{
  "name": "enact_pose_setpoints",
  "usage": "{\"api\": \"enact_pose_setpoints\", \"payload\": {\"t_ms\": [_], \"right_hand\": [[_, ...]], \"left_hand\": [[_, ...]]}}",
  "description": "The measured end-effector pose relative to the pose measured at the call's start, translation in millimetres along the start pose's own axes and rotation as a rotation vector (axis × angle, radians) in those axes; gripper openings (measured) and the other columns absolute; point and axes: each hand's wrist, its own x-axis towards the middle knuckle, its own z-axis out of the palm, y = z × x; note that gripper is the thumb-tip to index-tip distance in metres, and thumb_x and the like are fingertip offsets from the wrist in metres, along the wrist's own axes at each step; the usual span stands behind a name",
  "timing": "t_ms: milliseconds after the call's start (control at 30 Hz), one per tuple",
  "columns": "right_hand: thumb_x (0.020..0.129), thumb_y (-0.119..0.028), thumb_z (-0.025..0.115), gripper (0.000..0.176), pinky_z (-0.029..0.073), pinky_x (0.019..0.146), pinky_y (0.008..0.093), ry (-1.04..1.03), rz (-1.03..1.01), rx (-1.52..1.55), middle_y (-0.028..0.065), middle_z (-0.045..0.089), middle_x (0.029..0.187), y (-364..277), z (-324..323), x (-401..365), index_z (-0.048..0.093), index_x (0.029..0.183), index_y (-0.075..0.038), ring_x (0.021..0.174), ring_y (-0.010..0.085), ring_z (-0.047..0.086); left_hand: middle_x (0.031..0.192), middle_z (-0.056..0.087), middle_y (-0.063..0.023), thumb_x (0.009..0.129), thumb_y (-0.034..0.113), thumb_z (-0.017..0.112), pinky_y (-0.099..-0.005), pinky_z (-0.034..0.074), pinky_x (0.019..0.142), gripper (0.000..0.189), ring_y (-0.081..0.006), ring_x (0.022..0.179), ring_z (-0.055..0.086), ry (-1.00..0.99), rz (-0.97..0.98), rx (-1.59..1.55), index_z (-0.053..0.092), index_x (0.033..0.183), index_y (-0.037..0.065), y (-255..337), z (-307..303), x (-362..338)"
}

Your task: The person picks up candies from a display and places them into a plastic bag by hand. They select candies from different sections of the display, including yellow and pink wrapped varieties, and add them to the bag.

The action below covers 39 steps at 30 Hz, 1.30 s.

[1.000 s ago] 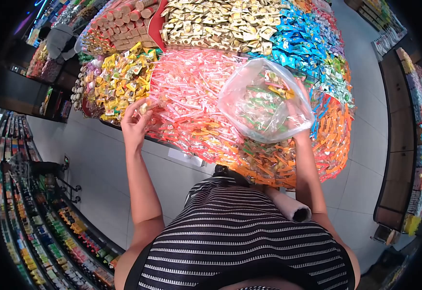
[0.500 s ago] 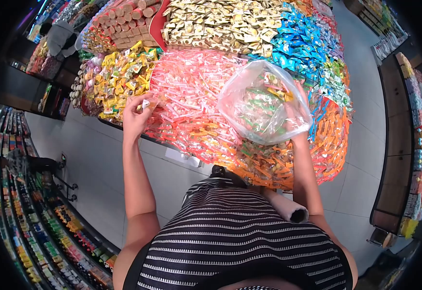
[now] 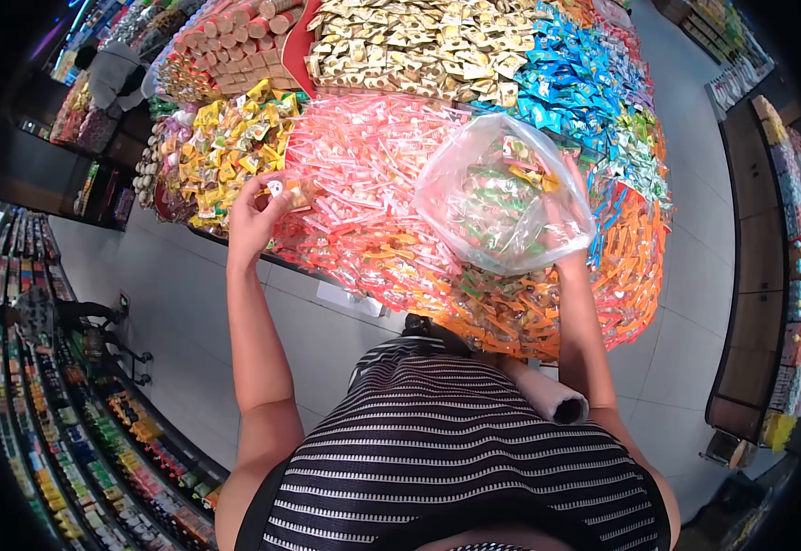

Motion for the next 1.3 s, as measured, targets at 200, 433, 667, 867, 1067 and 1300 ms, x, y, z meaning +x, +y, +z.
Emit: {"api": "enact_pose_setpoints", "payload": {"t_ms": [200,433,667,867,1067,1300], "right_hand": [[0.09,-0.022,0.062,0.061,0.038,0.108,0.0402,0.031,-0.023,-0.011,0.018,0.051,0.138,0.4,1.9,0.2,0.042,0.141,0.003,0.128,0.03,0.049],[0.09,-0.021,0.062,0.061,0.037,0.108,0.04,0.032,-0.009,-0.015,0.0175,0.051,0.138,-0.2,2.1,-0.3,0.042,0.142,0.003,0.128,0.0297,0.049],[0.089,-0.019,0.062,0.061,0.036,0.108,0.0396,0.026,-0.046,-0.033,0.0166,0.051,0.138,2.9,1.6,-0.7,0.042,0.142,0.003,0.128,0.029,0.049],[0.088,-0.018,0.062,0.061,0.037,0.108,0.0395,0.03,-0.032,-0.018,0.0164,0.051,0.138,1.5,1.7,-0.9,0.042,0.142,0.003,0.127,0.0288,0.048],[0.088,-0.018,0.062,0.061,0.036,0.109,0.0393,0.033,-0.017,0.015,0.0163,0.051,0.138,1.1,1.5,-0.8,0.042,0.142,0.003,0.129,0.0287,0.047],[0.087,-0.02,0.063,0.063,0.036,0.109,0.0393,0.04,-0.01,0.016,0.0163,0.051,0.138,2.0,1.8,-1.0,0.042,0.142,0.003,0.129,0.029,0.047]], "left_hand": [[0.092,0.061,-0.0015,0.086,-0.003,0.065,-0.022,0.049,0.07,0.031,-0.0067,0.078,0.059,0.007,0.022,-0.295,0.056,0.115,0.0,0.7,-2.2,-0.4],[0.099,0.064,-0.0045,0.087,-0.003,0.061,-0.0241,0.051,0.073,0.027,-0.0091,0.085,0.063,0.017,-0.076,-0.299,0.059,0.113,0.0,5.8,-9.1,-1.5],[0.097,0.059,-0.0015,0.086,-0.004,0.06,-0.0231,0.049,0.071,0.036,-0.0083,0.086,0.061,0.06,0.093,-0.163,0.057,0.121,0.002,-6.1,-12.3,-0.6],[0.096,0.062,-0.0075,0.079,-0.005,0.061,-0.0316,0.051,0.076,0.031,-0.0202,0.09,0.062,-0.125,0.417,0.46,0.069,0.108,0.005,6.9,-4.3,2.8],[0.094,0.062,-0.0114,0.077,-0.002,0.065,-0.0351,0.05,0.08,0.025,-0.0299,0.092,0.06,-0.214,0.331,0.706,0.068,0.101,0.005,20.6,9.6,2.9],[0.099,0.064,-0.011,0.073,0.005,0.074,-0.0401,0.049,0.084,0.029,-0.0324,0.097,0.06,-0.42,0.473,0.964,0.06,0.098,0.006,20.6,11.1,17.4]]}}
